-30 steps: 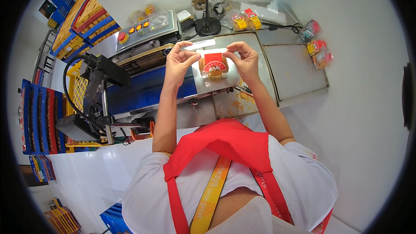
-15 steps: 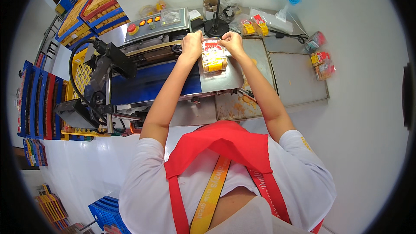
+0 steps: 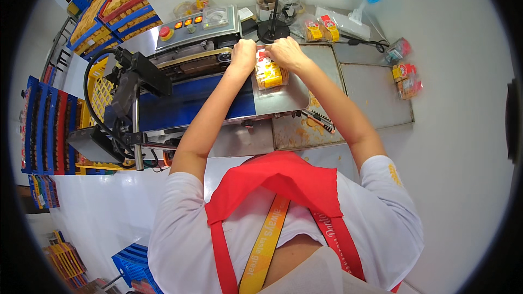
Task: The person places round biscuits into clear plastic bags, seals them using a heat-sealing machine, and stacks the finished packages on a metal tray. The person also transfers stacks of sealed packages from a red crate onto the tray.
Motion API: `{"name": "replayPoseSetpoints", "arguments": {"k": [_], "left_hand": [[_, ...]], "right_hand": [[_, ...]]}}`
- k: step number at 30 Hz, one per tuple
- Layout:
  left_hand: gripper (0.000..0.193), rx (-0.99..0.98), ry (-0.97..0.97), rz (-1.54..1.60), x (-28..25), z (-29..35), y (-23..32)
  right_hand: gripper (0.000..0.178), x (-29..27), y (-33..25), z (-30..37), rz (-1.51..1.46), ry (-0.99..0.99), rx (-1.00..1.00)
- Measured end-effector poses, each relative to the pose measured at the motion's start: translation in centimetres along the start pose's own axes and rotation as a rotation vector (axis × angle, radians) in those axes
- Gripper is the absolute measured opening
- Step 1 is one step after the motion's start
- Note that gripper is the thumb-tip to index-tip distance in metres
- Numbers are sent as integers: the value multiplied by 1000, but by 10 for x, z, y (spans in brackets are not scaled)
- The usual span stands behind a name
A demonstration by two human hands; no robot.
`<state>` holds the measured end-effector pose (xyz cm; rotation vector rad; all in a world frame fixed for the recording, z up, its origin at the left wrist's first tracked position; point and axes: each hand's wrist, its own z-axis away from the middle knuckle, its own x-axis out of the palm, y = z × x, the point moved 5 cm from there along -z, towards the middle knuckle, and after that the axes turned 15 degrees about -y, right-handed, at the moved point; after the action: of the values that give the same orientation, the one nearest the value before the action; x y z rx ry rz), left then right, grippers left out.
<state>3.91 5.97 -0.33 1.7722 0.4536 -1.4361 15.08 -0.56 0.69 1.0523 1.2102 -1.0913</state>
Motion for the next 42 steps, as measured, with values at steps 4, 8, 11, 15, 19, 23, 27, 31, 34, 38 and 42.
{"name": "replayPoseSetpoints", "arguments": {"k": [4,8,11,15,19,23,27,31,34,38,42], "left_hand": [[16,100,-13,139,-5,19,-1],[27,96,30,455,-20,87,-4],[41,22,-10,534,-33,130,9],[40,14,22,618,-22,143,-18],[37,3,146,274,-41,157,-23],[38,178,226,208,-51,162,28],[37,337,-18,457,-26,172,76],[37,472,-725,1068,24,198,119],[38,379,-1059,1273,66,230,130],[39,136,-1199,1320,102,266,128],[41,-39,-1308,1129,108,278,93]], "right_hand": [[40,1,-26,17,-111,54,60],[36,-3,-41,16,-166,161,34],[36,0,-61,7,-190,202,30],[33,3,-81,-9,-232,193,78],[32,-6,-94,-7,-216,124,-37],[33,10,-65,-5,-549,297,-79],[25,1,58,55,-446,622,-14],[18,29,249,199,-196,716,674],[17,89,410,340,186,285,1155],[22,90,424,411,177,155,1408],[23,113,424,420,120,61,1230]]}}
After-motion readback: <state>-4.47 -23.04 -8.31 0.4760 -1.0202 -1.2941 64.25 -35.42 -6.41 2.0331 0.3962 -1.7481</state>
